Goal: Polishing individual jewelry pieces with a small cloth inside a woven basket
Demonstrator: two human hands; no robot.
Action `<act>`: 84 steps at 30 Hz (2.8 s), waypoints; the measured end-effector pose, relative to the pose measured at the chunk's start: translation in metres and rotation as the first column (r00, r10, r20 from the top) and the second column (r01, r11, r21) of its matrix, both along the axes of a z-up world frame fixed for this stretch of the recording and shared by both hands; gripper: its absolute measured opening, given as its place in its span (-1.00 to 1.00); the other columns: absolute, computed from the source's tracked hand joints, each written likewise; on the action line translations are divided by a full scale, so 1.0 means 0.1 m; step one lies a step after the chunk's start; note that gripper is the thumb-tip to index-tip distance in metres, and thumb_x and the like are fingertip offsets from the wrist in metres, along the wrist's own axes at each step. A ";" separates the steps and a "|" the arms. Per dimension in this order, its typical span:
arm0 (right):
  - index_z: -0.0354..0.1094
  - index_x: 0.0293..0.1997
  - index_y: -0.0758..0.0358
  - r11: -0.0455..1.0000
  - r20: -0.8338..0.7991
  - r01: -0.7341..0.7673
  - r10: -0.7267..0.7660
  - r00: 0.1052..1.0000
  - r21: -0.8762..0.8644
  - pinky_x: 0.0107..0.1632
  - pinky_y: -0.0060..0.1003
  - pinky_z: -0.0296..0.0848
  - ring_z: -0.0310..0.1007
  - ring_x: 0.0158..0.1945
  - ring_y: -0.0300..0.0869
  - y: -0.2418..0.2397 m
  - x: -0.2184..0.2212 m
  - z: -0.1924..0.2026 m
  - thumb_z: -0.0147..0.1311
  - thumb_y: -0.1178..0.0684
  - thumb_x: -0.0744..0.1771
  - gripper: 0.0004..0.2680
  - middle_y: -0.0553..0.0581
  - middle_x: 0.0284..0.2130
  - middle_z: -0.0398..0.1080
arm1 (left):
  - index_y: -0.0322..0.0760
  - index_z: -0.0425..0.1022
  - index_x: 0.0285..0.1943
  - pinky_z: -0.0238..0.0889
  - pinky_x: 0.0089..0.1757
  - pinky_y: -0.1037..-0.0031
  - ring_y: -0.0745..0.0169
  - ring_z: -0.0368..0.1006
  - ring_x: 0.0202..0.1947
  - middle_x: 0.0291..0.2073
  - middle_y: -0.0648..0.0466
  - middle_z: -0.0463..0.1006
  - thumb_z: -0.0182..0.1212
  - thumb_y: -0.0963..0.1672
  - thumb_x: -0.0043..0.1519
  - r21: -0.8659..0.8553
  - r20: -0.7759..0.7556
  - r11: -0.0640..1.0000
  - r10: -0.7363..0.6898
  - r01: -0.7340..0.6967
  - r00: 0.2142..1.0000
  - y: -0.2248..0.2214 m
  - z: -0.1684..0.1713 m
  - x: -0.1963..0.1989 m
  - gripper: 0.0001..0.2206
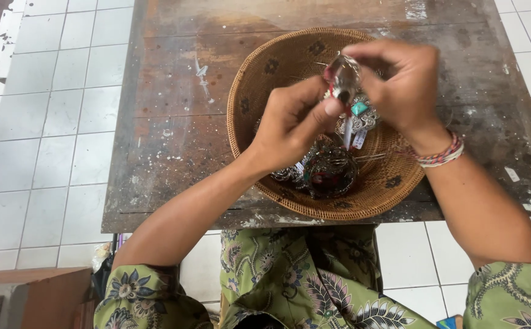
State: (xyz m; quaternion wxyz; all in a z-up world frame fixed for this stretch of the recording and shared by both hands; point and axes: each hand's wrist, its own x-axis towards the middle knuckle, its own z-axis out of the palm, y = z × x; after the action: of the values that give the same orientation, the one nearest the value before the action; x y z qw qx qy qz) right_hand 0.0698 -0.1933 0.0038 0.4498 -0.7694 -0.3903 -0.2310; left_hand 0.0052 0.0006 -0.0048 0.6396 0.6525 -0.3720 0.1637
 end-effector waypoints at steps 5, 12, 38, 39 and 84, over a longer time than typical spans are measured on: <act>0.36 0.01 0.62 0.947 0.079 -0.138 0.120 0.990 0.289 -0.09 -0.11 0.63 0.49 -0.09 0.11 -0.06 0.10 0.00 0.06 0.25 0.51 -0.88 0.45 -0.07 0.37 | -0.26 0.40 -0.20 0.42 -0.45 0.58 0.37 0.45 -0.47 -0.44 0.10 0.50 -0.03 0.01 0.39 -0.035 -0.251 0.997 0.057 -0.068 0.966 0.01 0.06 -0.01 -0.72; 0.32 -0.03 0.72 0.955 -0.130 -0.199 0.231 0.964 0.219 -0.12 -0.20 0.63 0.57 -0.15 0.16 0.04 -0.23 0.06 0.09 0.50 0.50 -0.96 0.51 -0.13 0.36 | -0.24 0.33 -0.20 0.27 -0.55 0.50 0.34 0.35 -0.59 -0.52 0.08 0.48 -0.07 -0.18 0.39 0.196 -0.067 0.978 0.084 -0.069 0.994 -0.02 -0.10 0.07 -0.89; 0.35 -0.18 0.15 0.796 -0.561 -0.172 0.544 0.624 0.580 -0.36 -0.45 0.57 0.56 -0.35 -0.23 -0.05 -0.07 0.05 0.26 0.22 0.32 -0.87 0.17 -0.26 0.53 | -0.32 0.26 -0.23 0.09 -0.51 0.45 0.27 0.24 -0.58 -0.49 0.05 0.38 -0.02 -0.19 0.40 0.295 -0.017 0.956 -0.001 0.006 1.000 -0.04 0.01 0.02 -0.87; 0.40 -0.22 0.13 0.748 -0.537 -0.267 0.634 0.556 0.607 -0.22 -0.40 0.66 0.61 -0.22 -0.21 -0.08 -0.03 0.02 0.33 0.23 0.25 -0.83 0.06 -0.28 0.52 | -0.31 0.29 -0.17 0.12 -0.56 0.51 0.32 0.27 -0.62 -0.50 0.08 0.42 -0.02 -0.21 0.41 0.285 -0.057 0.959 0.007 0.009 0.998 -0.03 0.00 0.03 -0.93; 0.51 -0.18 0.26 0.920 -0.731 -0.009 0.318 0.604 0.393 -0.46 -0.60 0.37 0.44 -0.51 -0.29 0.06 0.04 0.05 0.17 -0.10 0.37 -0.78 0.09 -0.44 0.47 | -0.38 0.35 -0.15 0.26 -0.28 0.13 -0.15 0.38 -0.32 -0.35 -0.15 0.47 0.07 -0.11 0.43 0.445 0.326 0.879 0.021 -0.173 0.945 0.16 -0.04 0.46 -0.81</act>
State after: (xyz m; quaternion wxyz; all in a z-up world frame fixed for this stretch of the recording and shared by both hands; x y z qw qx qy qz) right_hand 0.0733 -0.1872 0.0086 0.7229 -0.6596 -0.1773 0.1048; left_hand 0.0512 0.0162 -0.0085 0.3875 0.7711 -0.4630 0.2020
